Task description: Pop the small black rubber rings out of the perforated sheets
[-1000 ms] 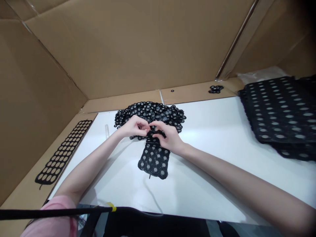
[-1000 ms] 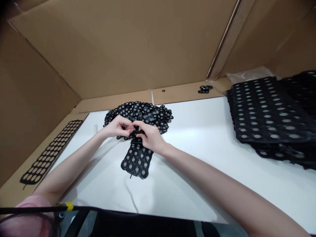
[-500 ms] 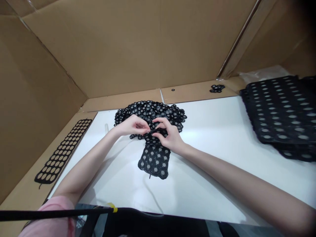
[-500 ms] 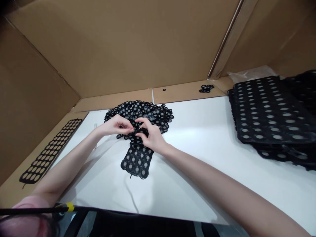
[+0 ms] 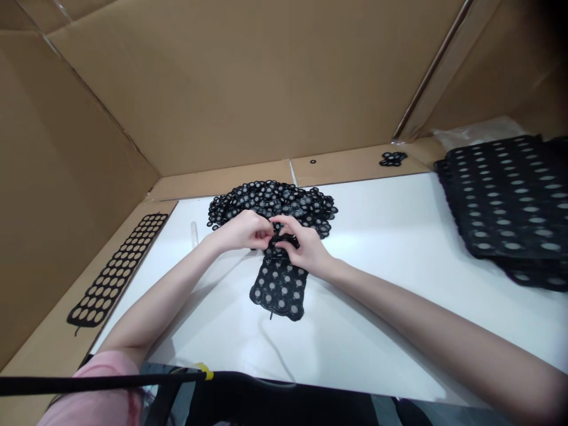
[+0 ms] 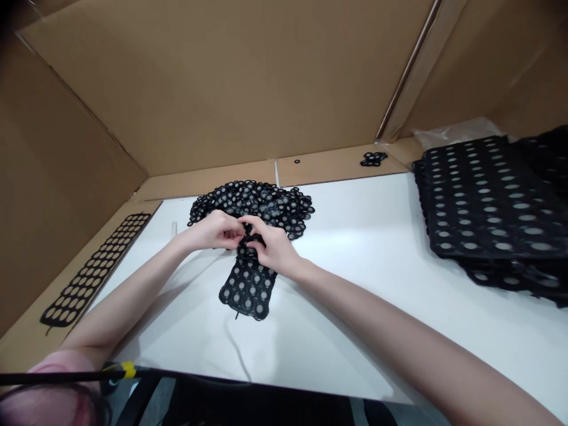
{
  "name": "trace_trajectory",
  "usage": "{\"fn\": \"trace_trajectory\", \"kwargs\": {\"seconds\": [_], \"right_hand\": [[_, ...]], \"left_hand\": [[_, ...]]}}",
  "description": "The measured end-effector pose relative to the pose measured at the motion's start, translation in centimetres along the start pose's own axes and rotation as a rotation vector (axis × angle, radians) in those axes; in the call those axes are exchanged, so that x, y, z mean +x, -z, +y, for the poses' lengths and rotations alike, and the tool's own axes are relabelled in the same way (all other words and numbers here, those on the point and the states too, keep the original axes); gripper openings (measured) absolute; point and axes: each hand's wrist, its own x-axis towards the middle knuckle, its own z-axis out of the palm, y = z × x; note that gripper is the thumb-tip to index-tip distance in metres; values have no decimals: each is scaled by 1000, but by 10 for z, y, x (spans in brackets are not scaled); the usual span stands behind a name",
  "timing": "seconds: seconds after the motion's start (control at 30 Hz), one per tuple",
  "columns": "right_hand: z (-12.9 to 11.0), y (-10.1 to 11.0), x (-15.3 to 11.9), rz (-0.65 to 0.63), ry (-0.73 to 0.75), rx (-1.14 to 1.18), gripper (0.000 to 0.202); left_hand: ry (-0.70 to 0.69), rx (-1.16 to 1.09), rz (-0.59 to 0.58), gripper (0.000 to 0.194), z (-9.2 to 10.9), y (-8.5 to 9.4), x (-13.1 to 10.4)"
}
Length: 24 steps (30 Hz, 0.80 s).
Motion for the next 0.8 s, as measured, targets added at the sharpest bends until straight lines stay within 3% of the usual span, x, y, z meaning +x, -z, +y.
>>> {"fn": "trace_trajectory", "kwargs": {"seconds": [0.13,0.27,0.4,0.53,0.8], "right_hand": [[0,-1,-1,-43,84,8,52],[0,0,0,-2,-17,27,52],[0,2,1,38,-95,95,55],[-1,2,2,47,-123,153,57],[0,3,1,22,-105,145,52]], "left_hand": [[53,-183,-4,12,-15,2,-4],[102,-243,52,22,-18,14,-9],[-5,-151,143,22,-7,23,-10],[-80,-18,63,25,-1,20,-8],[-19,136,-24,21,5,10,-3]]}}
